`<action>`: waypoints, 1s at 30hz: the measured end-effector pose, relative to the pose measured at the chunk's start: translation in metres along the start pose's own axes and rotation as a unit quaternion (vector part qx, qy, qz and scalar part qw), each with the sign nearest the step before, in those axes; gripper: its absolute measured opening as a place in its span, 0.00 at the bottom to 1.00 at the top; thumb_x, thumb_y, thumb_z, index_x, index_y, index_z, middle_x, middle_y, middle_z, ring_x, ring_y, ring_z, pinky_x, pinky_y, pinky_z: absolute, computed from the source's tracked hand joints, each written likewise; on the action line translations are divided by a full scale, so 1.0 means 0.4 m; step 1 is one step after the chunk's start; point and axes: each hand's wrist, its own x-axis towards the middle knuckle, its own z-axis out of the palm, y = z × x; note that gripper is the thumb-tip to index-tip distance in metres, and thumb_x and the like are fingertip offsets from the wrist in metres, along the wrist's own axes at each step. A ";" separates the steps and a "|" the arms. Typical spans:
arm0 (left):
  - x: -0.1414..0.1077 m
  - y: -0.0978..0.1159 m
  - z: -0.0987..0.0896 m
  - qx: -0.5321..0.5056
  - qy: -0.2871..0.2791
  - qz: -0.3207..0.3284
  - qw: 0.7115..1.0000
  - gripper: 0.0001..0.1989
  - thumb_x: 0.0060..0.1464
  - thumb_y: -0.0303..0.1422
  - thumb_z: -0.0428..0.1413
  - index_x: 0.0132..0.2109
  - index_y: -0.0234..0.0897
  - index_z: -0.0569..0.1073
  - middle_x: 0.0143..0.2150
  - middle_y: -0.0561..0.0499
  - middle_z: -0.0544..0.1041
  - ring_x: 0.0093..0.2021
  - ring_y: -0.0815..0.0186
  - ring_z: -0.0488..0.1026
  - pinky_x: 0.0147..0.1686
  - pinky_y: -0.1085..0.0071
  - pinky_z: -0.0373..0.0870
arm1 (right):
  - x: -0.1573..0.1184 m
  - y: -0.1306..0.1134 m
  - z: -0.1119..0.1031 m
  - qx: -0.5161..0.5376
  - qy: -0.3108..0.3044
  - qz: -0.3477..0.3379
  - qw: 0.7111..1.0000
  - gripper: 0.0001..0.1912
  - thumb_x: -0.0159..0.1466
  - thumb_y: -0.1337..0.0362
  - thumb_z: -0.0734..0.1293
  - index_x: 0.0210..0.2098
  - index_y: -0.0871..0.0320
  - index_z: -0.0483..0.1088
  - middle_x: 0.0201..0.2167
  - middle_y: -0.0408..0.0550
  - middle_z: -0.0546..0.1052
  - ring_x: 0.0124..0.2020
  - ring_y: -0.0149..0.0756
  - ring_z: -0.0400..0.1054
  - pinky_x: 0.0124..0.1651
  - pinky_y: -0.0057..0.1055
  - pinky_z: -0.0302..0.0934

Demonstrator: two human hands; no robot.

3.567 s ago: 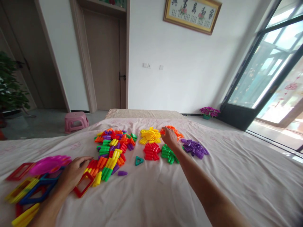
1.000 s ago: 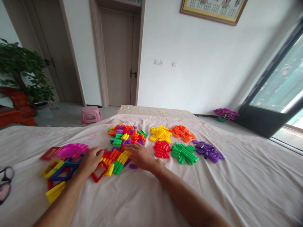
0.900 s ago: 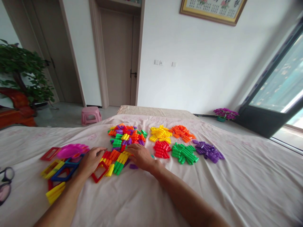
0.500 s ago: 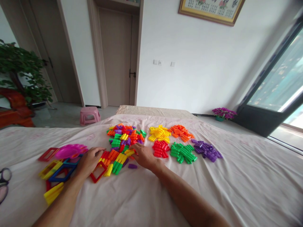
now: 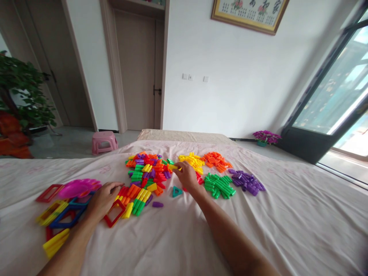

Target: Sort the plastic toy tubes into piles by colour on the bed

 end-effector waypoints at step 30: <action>0.001 0.004 0.001 0.004 0.008 0.006 1.000 0.19 0.57 0.41 0.48 0.45 0.40 0.79 0.49 0.48 0.81 0.52 0.60 0.76 0.53 0.68 0.69 | 0.082 0.192 -0.023 -0.120 -0.049 0.062 0.990 0.23 0.63 0.69 0.64 0.58 0.58 0.71 0.54 0.53 0.76 0.56 0.43 0.69 0.59 0.38 0.61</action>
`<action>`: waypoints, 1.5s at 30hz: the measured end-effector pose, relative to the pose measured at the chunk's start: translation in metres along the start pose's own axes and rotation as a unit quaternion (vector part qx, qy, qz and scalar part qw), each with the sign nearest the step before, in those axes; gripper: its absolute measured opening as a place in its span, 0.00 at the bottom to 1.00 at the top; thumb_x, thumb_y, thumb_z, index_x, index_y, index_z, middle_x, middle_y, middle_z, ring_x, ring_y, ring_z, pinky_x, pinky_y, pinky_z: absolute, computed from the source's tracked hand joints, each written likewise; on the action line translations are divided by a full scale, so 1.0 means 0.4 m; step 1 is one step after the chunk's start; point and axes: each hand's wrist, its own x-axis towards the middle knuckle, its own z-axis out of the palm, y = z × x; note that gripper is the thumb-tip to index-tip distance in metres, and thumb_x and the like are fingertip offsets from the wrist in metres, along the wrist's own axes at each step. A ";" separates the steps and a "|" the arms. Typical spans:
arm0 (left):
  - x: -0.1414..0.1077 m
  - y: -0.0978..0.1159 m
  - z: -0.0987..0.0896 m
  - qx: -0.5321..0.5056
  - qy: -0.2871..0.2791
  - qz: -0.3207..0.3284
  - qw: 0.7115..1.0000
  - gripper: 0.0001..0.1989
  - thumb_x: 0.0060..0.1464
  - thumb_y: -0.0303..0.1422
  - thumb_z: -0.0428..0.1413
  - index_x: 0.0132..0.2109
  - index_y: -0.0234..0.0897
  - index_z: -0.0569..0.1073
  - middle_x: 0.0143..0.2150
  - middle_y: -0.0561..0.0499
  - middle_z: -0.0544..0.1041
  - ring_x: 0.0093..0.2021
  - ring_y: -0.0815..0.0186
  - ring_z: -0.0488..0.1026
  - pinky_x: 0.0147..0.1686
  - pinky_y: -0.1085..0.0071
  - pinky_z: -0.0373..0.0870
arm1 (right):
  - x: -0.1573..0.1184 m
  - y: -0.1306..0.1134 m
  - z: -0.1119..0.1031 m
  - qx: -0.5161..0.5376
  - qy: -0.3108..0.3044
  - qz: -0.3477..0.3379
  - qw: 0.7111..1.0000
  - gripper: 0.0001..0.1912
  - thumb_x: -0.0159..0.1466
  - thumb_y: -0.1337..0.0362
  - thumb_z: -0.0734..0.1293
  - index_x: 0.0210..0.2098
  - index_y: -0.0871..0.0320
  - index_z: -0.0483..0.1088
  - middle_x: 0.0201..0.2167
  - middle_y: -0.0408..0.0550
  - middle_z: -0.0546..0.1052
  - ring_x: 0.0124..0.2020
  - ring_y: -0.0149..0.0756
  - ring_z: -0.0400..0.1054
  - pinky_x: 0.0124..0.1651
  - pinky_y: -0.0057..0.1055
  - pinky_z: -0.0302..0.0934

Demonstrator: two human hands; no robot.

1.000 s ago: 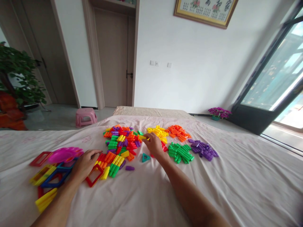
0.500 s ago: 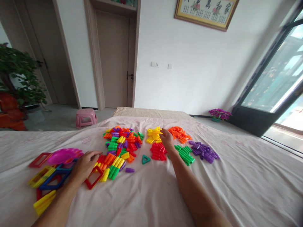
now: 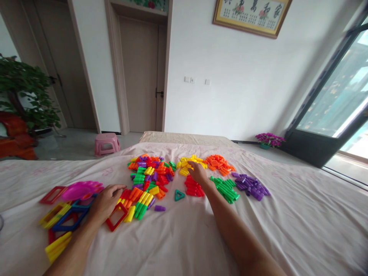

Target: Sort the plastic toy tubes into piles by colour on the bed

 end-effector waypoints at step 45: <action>0.002 -0.002 0.002 -0.004 -0.011 -0.019 1.000 0.20 0.58 0.41 0.47 0.47 0.38 0.78 0.50 0.47 0.80 0.52 0.60 0.75 0.52 0.67 0.68 | -0.180 -0.306 0.074 0.035 -0.095 -0.331 0.938 0.10 0.63 0.68 0.65 0.43 0.55 0.76 0.40 0.44 0.80 0.41 0.36 0.69 0.47 0.30 0.58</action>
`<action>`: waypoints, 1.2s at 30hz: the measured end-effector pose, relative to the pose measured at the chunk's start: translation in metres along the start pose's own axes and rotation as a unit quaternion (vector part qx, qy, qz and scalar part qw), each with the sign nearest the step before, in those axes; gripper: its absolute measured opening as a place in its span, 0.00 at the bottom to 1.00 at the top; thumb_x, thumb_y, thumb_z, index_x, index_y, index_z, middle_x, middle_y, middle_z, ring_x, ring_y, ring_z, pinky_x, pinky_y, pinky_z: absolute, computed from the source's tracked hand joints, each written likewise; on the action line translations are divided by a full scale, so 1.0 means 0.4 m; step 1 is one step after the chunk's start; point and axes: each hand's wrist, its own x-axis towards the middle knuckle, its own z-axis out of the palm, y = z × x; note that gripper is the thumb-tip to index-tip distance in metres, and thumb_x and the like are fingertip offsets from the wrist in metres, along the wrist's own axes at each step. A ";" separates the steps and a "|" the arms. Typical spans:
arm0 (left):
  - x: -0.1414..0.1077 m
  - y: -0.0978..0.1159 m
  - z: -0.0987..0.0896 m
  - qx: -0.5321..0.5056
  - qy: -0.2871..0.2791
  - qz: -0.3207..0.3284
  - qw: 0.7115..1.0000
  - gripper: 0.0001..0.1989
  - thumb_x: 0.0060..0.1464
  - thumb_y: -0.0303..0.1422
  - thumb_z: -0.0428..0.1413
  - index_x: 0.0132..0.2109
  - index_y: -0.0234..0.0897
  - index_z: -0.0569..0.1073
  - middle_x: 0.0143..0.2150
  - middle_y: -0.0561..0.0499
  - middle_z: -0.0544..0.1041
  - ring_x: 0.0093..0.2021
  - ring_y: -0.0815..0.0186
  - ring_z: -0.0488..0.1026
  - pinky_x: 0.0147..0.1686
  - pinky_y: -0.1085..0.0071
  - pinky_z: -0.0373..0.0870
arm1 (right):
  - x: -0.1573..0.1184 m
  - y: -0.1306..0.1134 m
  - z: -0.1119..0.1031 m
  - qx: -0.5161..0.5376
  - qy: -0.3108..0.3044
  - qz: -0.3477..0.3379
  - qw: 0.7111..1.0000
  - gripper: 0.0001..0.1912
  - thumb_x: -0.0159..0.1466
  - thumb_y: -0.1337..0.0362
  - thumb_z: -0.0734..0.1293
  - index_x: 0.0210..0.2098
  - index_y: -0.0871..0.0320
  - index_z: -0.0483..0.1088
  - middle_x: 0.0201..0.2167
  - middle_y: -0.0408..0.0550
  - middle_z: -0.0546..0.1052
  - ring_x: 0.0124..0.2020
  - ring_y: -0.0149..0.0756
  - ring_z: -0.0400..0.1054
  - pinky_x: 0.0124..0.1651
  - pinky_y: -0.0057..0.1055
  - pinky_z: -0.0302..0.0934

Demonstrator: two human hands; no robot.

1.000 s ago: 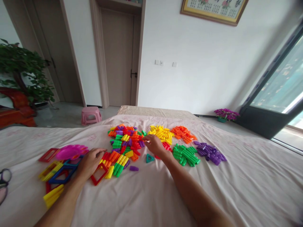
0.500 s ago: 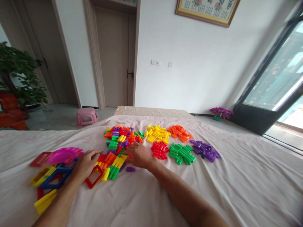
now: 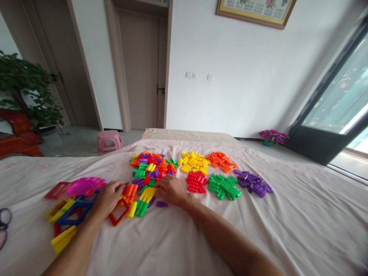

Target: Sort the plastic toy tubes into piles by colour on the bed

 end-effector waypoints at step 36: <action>0.001 -0.003 0.000 -0.003 0.004 0.014 1.000 0.20 0.58 0.42 0.47 0.47 0.38 0.78 0.49 0.46 0.81 0.52 0.59 0.75 0.53 0.66 0.69 | -0.057 0.313 -0.103 0.136 0.296 0.393 0.860 0.23 0.60 0.70 0.62 0.55 0.60 0.71 0.42 0.50 0.81 0.42 0.36 0.75 0.46 0.31 0.67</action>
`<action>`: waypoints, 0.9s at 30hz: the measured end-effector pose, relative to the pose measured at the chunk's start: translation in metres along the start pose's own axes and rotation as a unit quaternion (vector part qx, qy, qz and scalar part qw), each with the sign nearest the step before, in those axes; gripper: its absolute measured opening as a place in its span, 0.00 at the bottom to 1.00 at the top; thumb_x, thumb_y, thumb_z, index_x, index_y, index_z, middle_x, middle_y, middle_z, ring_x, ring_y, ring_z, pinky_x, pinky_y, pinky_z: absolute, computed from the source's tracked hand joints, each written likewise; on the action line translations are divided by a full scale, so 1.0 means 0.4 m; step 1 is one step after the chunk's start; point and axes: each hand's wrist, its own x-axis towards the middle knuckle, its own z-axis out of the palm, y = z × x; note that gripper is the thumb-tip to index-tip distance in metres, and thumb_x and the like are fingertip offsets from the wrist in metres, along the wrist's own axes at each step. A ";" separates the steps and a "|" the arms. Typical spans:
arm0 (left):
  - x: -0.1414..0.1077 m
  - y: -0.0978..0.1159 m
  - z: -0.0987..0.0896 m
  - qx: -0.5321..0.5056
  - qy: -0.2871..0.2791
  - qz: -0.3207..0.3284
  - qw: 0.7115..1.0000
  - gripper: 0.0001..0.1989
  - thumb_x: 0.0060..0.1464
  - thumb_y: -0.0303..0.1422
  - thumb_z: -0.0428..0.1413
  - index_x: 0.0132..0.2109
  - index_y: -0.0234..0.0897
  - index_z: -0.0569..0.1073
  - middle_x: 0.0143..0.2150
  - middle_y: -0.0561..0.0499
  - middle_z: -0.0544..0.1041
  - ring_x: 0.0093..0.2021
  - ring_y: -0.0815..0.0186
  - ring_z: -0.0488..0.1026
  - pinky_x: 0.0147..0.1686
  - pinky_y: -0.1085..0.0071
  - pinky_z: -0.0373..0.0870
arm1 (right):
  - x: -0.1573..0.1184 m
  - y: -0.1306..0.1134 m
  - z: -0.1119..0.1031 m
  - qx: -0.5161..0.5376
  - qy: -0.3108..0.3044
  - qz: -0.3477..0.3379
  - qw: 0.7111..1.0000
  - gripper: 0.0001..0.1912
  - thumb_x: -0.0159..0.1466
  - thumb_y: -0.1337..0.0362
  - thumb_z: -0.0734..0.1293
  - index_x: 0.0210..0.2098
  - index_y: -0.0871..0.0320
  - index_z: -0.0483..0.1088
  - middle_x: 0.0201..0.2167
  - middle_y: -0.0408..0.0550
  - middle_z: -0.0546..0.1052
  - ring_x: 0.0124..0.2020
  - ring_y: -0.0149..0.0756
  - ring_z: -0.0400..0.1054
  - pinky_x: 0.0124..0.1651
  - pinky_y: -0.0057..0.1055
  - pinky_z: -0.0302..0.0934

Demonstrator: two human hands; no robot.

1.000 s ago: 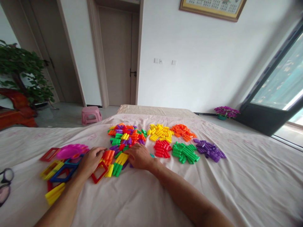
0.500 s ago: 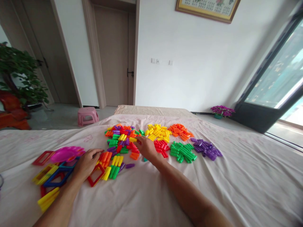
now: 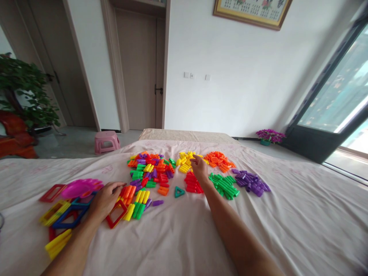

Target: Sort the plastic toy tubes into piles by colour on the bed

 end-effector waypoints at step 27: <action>-0.003 0.007 -0.001 -0.003 -0.005 -0.008 1.000 0.20 0.58 0.42 0.47 0.47 0.39 0.78 0.50 0.47 0.80 0.52 0.60 0.75 0.53 0.68 0.68 | -0.266 -0.221 0.152 0.021 -0.271 -0.181 0.945 0.13 0.59 0.66 0.70 0.44 0.56 0.77 0.38 0.45 0.79 0.36 0.33 0.71 0.38 0.26 0.63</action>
